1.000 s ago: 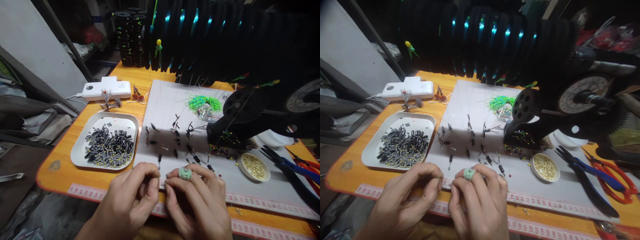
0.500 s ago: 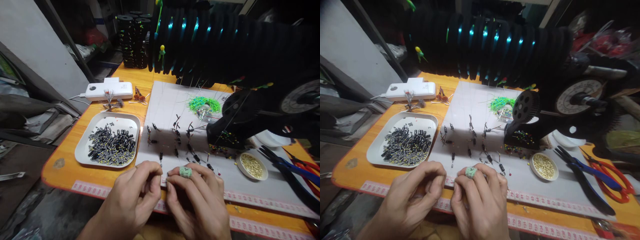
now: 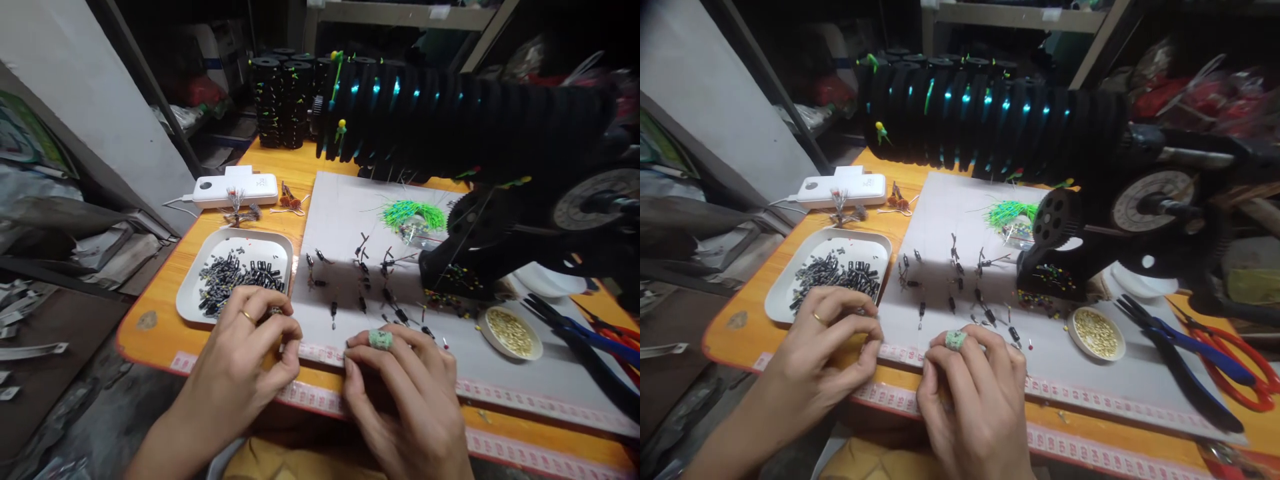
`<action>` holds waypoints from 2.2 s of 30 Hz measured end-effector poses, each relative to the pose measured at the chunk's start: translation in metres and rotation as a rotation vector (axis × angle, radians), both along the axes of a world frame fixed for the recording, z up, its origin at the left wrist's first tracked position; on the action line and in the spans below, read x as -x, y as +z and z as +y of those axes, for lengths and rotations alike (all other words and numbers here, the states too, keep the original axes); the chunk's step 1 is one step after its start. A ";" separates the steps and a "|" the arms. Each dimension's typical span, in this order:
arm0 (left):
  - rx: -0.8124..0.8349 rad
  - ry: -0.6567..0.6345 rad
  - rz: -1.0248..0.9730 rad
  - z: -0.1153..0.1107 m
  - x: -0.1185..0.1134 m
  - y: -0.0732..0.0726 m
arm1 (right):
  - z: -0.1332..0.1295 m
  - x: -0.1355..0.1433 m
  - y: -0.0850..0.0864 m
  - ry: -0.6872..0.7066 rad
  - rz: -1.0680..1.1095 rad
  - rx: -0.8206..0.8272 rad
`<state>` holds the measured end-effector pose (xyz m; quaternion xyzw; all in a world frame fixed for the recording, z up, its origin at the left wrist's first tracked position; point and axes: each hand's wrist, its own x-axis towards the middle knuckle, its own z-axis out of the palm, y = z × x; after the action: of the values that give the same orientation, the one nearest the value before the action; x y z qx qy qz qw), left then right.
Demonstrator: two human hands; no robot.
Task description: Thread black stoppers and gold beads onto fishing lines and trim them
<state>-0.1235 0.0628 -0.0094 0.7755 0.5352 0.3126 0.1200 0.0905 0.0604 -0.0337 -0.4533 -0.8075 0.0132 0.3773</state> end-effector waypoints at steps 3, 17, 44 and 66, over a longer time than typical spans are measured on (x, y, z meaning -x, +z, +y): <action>0.078 0.006 0.017 0.003 -0.002 0.003 | 0.001 -0.002 -0.001 0.010 -0.023 0.000; 0.145 -0.111 -0.414 -0.003 -0.010 -0.007 | 0.002 -0.005 -0.003 0.059 -0.068 -0.005; 0.097 -0.182 -0.136 -0.006 -0.028 0.000 | -0.001 0.000 -0.001 0.046 0.086 0.028; 0.126 -0.042 -0.086 0.003 -0.001 0.002 | 0.001 -0.003 -0.004 0.053 -0.081 -0.009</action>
<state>-0.1228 0.0654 -0.0071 0.7632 0.5319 0.3089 0.1981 0.0934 0.0618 -0.0376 -0.4302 -0.8339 0.0010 0.3458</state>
